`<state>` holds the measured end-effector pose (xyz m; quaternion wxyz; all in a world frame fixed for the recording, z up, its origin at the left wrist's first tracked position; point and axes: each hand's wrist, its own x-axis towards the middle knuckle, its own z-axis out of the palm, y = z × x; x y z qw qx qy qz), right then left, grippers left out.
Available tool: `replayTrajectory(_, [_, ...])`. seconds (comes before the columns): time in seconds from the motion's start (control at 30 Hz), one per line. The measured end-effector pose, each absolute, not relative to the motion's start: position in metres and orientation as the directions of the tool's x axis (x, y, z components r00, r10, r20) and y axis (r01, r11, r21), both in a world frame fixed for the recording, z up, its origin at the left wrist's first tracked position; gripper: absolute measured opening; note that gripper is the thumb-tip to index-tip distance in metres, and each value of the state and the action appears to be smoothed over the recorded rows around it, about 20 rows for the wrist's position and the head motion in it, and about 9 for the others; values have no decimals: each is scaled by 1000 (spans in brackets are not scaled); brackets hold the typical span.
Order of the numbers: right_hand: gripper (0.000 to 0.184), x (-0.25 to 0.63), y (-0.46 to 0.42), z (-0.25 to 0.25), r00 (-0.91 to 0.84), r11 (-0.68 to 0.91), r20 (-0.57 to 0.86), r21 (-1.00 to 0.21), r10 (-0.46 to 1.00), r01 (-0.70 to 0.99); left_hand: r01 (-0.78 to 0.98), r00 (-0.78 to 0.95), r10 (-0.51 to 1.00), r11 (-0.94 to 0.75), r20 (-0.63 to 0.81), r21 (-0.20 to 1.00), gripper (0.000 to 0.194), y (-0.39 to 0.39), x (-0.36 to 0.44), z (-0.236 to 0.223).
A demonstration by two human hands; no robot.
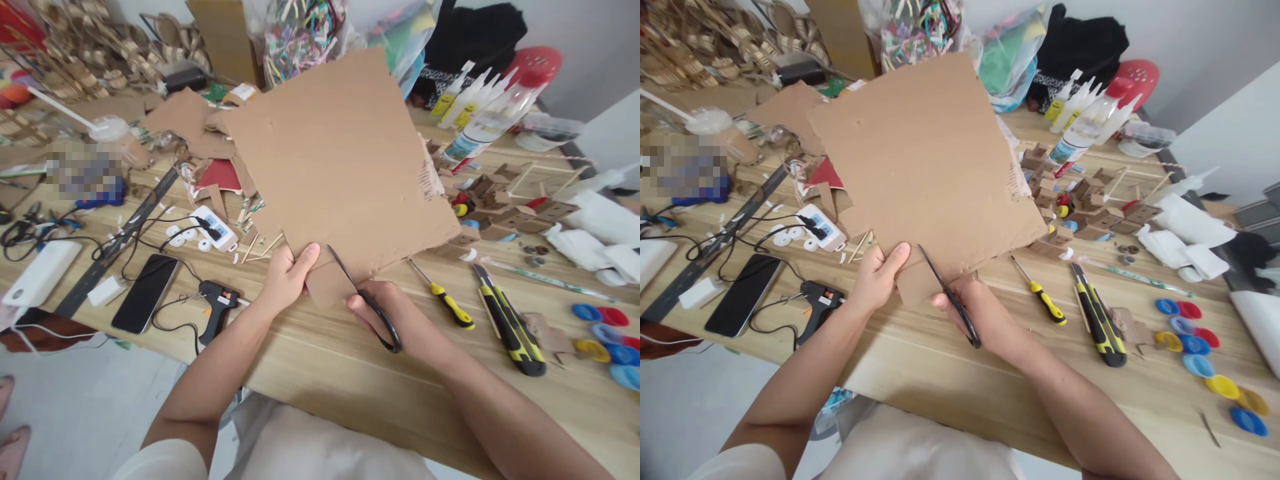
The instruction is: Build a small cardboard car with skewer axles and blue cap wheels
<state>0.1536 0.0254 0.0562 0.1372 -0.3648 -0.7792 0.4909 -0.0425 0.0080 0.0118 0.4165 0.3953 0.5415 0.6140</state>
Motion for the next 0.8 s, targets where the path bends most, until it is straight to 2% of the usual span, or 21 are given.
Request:
replayTrajectory(0.13, [78,152,25,50,-646,149,-223,-870,730,469,-58,-333,941,-83,59,995,43,10,-45,11])
replayTrajectory(0.3, [81,147,24,47,-627,164,-197,-868,754,469,-97,-383,922,-99,55,990,43,12,-41,11])
replayTrajectory(0.53, [80,150,26,54,-626,238,-112,-863,772,447,-305,-415,908,-75,-62,949,49,13,-39,11])
replayTrajectory(0.67, [78,153,28,52,-632,224,-141,-859,762,461,-397,-483,864,-74,-140,915,59,20,-50,19])
replayTrajectory(0.8, [73,157,33,55,-654,219,-182,-848,735,482,-457,-481,855,-55,-195,888,65,24,-52,30])
